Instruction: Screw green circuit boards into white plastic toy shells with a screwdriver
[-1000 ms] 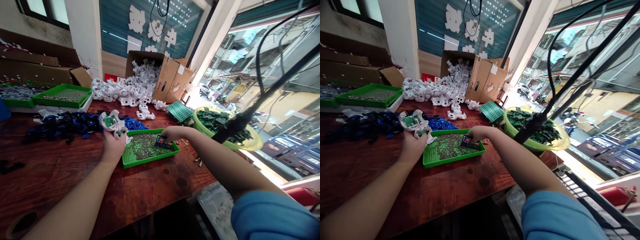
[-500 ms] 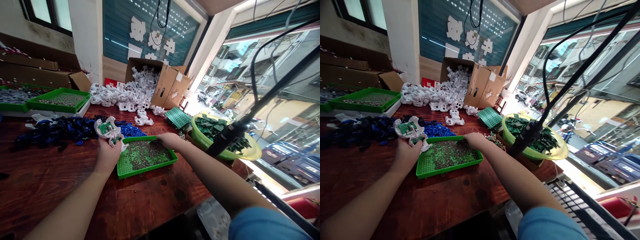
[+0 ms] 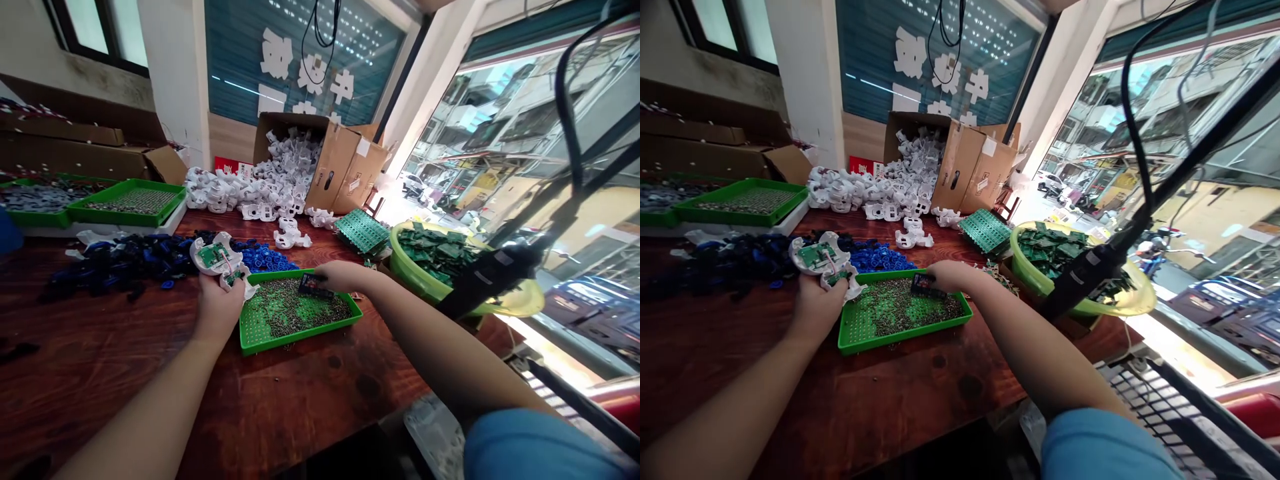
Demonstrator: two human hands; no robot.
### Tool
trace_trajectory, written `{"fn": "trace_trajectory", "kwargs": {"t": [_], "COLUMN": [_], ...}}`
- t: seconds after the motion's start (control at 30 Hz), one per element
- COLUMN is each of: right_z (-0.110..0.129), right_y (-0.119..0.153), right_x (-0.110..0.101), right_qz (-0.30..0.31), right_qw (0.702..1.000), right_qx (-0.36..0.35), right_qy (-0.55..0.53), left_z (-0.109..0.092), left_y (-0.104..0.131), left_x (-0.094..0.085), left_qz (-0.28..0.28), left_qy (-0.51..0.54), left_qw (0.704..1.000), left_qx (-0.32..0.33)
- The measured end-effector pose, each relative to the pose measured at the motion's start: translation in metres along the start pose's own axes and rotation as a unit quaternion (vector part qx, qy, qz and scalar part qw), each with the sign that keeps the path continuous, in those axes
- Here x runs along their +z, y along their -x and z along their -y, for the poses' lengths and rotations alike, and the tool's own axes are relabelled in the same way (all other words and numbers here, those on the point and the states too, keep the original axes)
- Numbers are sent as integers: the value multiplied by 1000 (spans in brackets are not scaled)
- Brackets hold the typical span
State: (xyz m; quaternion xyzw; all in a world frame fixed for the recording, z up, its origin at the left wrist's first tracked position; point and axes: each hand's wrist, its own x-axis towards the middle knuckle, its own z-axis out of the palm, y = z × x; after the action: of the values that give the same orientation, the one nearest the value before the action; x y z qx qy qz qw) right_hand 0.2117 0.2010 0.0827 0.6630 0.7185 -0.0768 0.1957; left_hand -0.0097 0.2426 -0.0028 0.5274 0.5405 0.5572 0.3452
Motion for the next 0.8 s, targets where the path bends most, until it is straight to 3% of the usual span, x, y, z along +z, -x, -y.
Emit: {"fn": "trace_trajectory", "kwargs": {"t": [0.13,0.27,0.47,0.57,0.67,0.8], "right_z": [-3,8,20,18,13,8], "right_y": [-19,-12,32,39,27,-2], "right_x": [2,12,15,12,9,6], "right_qz": [-70,-99,-39,3,9,-47], "right_qw": [997,995,998,996,996,999], "right_qx": [18,-6,-56,-87,-84,-16], "right_qy": [-10,-1,12,1,-10,-9], "left_z": [1,0,-2,-1,0,2], "left_y": [0,1,2,1,1,0], "left_x": [0,0,1,1,2,2], "left_qz": [9,17,19,12,6,8], "left_qy": [2,-3,-6,-1,3,7], "left_qw": [1000,1000,1000,1000,1000,1000], "left_qx": [5,2,-4,-7,-5,1]}}
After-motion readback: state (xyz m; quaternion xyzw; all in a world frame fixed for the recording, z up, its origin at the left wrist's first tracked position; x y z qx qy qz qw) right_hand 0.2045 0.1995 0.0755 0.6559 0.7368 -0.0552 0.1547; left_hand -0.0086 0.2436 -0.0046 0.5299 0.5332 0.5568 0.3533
